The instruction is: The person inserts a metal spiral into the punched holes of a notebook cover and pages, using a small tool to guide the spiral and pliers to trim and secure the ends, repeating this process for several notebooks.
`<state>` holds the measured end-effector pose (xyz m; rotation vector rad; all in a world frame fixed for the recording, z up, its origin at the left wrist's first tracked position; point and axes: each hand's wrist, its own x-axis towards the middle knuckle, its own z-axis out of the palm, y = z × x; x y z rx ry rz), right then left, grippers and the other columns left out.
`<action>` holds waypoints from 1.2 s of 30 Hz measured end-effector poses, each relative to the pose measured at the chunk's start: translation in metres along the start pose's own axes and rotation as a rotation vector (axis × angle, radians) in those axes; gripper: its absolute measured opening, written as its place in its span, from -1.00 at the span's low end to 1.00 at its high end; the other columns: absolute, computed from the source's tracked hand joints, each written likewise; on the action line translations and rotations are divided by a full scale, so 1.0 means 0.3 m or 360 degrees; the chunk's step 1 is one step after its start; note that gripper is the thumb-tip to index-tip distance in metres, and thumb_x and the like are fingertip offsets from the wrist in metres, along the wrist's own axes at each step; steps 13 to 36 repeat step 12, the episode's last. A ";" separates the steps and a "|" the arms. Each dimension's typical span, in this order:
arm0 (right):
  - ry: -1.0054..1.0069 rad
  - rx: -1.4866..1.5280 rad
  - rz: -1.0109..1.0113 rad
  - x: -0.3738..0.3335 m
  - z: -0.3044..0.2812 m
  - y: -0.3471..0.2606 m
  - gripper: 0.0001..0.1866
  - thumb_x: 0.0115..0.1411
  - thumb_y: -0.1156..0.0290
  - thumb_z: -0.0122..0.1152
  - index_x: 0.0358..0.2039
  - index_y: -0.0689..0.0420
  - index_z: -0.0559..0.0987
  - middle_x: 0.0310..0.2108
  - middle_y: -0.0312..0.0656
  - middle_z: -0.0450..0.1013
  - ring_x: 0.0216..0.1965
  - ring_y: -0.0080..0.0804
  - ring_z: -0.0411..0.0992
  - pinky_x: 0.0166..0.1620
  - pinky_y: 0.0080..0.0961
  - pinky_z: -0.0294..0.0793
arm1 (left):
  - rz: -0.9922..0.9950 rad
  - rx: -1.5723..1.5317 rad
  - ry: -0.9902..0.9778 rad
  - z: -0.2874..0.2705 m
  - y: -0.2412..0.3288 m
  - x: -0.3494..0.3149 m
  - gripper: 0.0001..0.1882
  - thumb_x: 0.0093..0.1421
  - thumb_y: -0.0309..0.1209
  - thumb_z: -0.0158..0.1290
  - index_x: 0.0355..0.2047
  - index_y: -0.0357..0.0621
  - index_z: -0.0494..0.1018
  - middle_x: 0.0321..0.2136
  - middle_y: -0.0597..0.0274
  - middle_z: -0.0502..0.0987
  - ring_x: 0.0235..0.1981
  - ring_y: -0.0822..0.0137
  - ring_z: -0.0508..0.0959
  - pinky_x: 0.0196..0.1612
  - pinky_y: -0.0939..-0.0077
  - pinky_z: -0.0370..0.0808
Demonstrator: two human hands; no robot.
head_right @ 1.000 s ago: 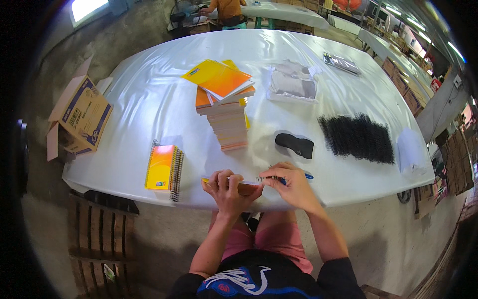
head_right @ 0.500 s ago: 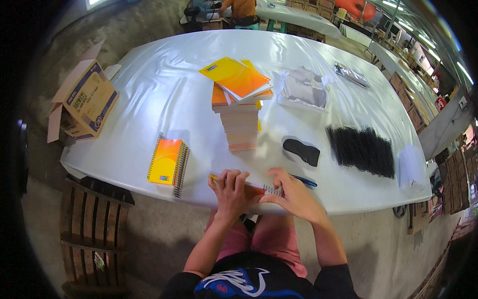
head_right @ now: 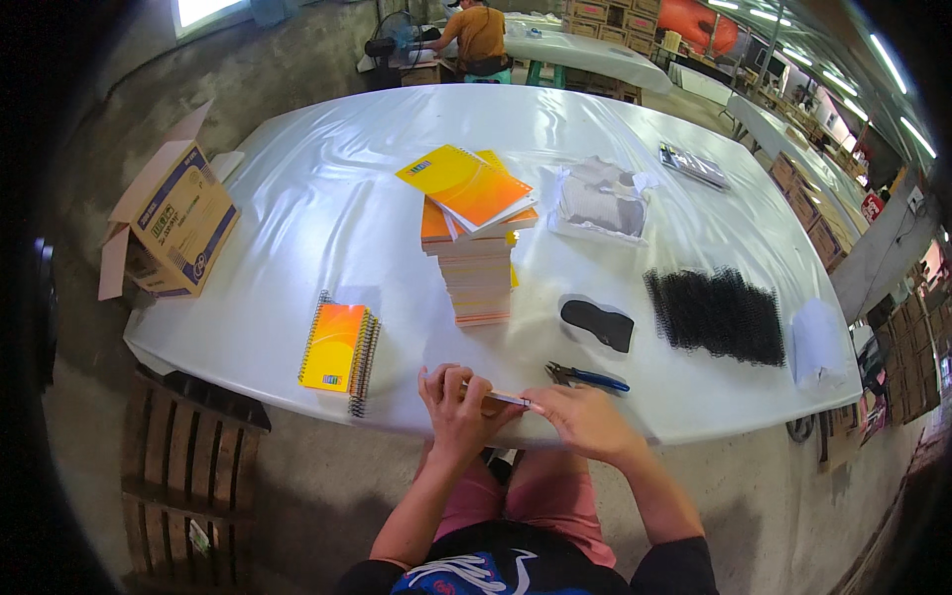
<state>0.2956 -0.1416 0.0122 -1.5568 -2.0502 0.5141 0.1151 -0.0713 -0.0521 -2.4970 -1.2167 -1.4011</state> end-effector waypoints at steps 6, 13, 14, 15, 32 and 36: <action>0.0191 -0.0353 0.0049 0.069 -0.091 0.172 -0.56 0.25 0.18 0.00 0.14 -0.11 0.34 -0.11 -0.03 0.44 -0.12 0.02 0.40 -0.04 -0.15 0.34 | 0.0080 -0.0175 -0.0110 -0.024 -0.025 0.005 -0.47 -0.24 0.08 0.31 -0.47 -0.02 0.38 -0.30 0.23 0.33 -0.15 0.15 0.33 -0.06 0.08 0.19; 0.0183 -0.0451 0.0365 0.053 -0.052 0.600 -0.26 -0.07 0.20 0.32 0.18 -0.19 0.28 0.21 -0.19 0.16 0.17 -0.13 0.18 0.00 0.32 0.18 | 0.0067 -0.0249 -0.0126 -0.028 -0.038 0.004 -0.53 -0.15 0.04 0.30 -0.43 0.01 0.42 -0.28 0.22 0.34 -0.10 0.16 0.33 -0.07 0.15 0.18; 0.0183 -0.0451 0.0365 0.053 -0.052 0.600 -0.26 -0.07 0.20 0.32 0.18 -0.19 0.28 0.21 -0.19 0.16 0.17 -0.13 0.18 0.00 0.32 0.18 | 0.0067 -0.0249 -0.0126 -0.028 -0.038 0.004 -0.53 -0.15 0.04 0.30 -0.43 0.01 0.42 -0.28 0.22 0.34 -0.10 0.16 0.33 -0.07 0.15 0.18; 0.0183 -0.0451 0.0365 0.053 -0.052 0.600 -0.26 -0.07 0.20 0.32 0.18 -0.19 0.28 0.21 -0.19 0.16 0.17 -0.13 0.18 0.00 0.32 0.18 | 0.0067 -0.0249 -0.0126 -0.028 -0.038 0.004 -0.53 -0.15 0.04 0.30 -0.43 0.01 0.42 -0.28 0.22 0.34 -0.10 0.16 0.33 -0.07 0.15 0.18; 0.0183 -0.0451 0.0365 0.053 -0.052 0.600 -0.26 -0.07 0.20 0.32 0.18 -0.19 0.28 0.21 -0.19 0.16 0.17 -0.13 0.18 0.00 0.32 0.18 | 0.0067 -0.0249 -0.0126 -0.028 -0.038 0.004 -0.53 -0.15 0.04 0.30 -0.43 0.01 0.42 -0.28 0.22 0.34 -0.10 0.16 0.33 -0.07 0.15 0.18; 0.0183 -0.0451 0.0365 0.053 -0.052 0.600 -0.26 -0.07 0.20 0.32 0.18 -0.19 0.28 0.21 -0.19 0.16 0.17 -0.13 0.18 0.00 0.32 0.18 | 0.0067 -0.0249 -0.0126 -0.028 -0.038 0.004 -0.53 -0.15 0.04 0.30 -0.43 0.01 0.42 -0.28 0.22 0.34 -0.10 0.16 0.33 -0.07 0.15 0.18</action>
